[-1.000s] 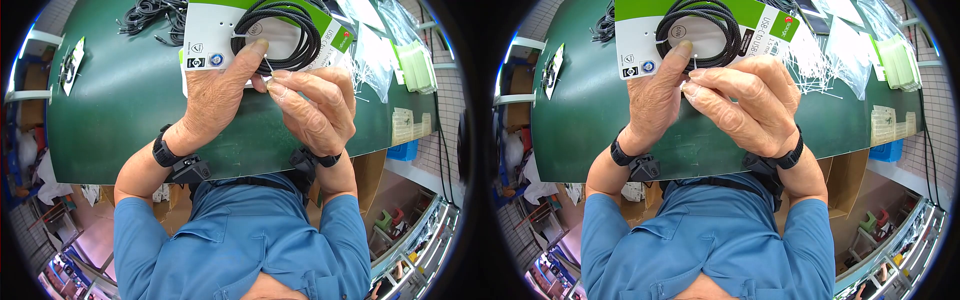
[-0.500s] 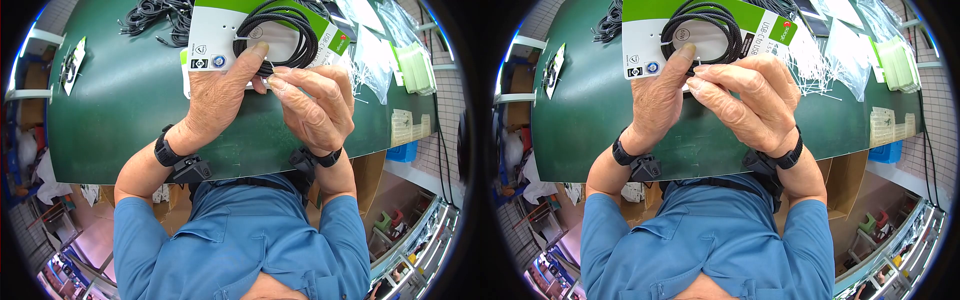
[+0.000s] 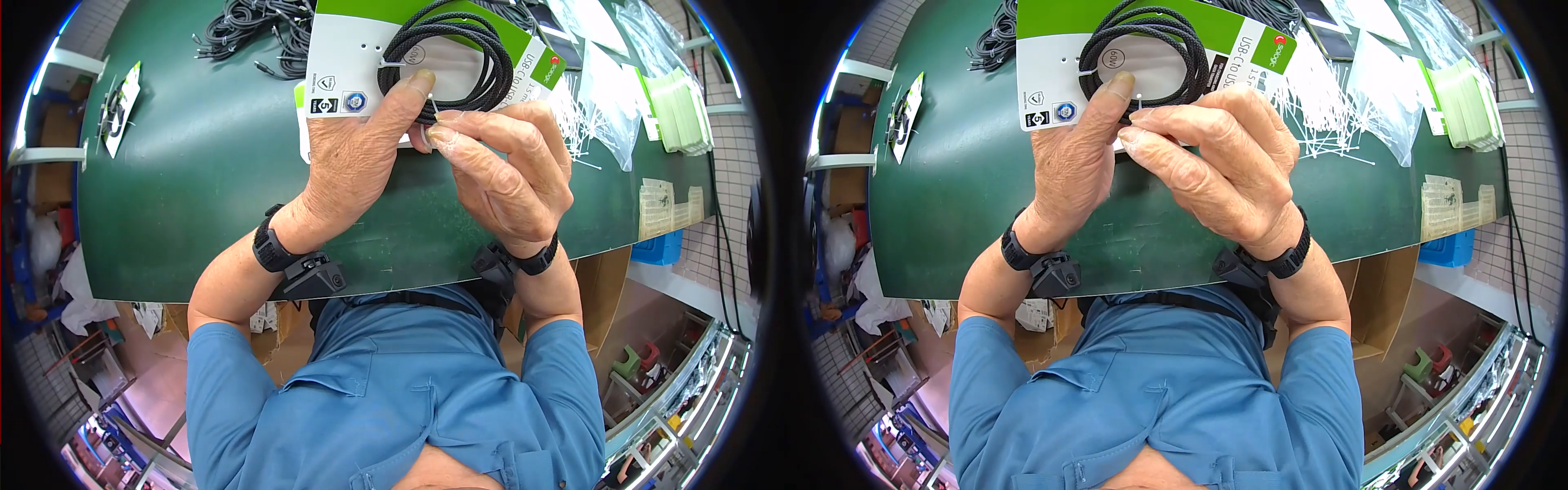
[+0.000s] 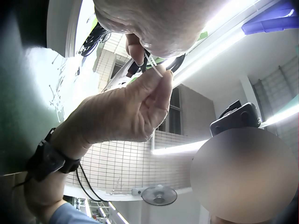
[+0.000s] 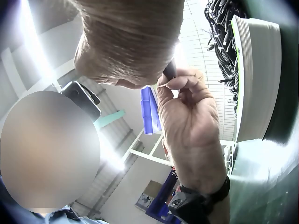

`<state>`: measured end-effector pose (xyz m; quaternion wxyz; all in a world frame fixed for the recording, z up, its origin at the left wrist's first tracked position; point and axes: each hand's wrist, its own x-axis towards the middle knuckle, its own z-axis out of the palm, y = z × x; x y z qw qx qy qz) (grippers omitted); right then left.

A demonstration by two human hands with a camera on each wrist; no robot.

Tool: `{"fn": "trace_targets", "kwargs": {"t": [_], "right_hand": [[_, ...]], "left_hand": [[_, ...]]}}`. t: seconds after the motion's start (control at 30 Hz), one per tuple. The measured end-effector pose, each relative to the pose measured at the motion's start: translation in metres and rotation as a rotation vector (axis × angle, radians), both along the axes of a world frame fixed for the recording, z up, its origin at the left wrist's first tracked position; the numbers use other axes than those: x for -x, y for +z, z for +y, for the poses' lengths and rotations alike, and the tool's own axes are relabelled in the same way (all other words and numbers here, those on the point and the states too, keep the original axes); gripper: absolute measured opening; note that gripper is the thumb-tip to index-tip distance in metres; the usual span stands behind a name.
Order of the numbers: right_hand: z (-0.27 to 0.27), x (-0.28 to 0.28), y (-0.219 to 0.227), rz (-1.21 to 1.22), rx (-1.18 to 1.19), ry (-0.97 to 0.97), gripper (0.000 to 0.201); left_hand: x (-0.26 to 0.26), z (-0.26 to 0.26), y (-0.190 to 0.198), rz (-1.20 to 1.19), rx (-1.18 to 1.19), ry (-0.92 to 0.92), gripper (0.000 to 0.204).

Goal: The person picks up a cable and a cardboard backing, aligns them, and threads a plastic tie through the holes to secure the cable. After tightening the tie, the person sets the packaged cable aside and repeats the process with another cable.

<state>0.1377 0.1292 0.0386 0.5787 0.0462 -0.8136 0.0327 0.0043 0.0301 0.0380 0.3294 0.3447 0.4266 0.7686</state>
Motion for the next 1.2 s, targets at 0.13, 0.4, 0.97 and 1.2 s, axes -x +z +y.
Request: {"fn": "trace_targets", "kwargs": {"t": [0.13, 0.4, 0.97, 1.2], "right_hand": [[-0.005, -0.006, 0.012, -0.075, 0.112, -0.037, 0.032], [0.001, -0.001, 0.009, -0.175, 0.287, -0.006, 0.024], [-0.005, -0.006, 0.025, -0.355, 0.391, -0.047, 0.02], [0.008, -0.004, 0.021, -0.205, 0.432, 0.079, 0.014]], "left_hand": [[-0.002, -0.001, 0.0, 0.043, 0.025, 0.032, 0.02], [-0.003, 0.003, -0.007, -0.023, 0.016, 0.006, 0.019], [-0.001, 0.0, -0.013, -0.039, 0.029, -0.014, 0.019], [0.006, 0.003, -0.011, -0.033, 0.027, -0.012, 0.02]]}}
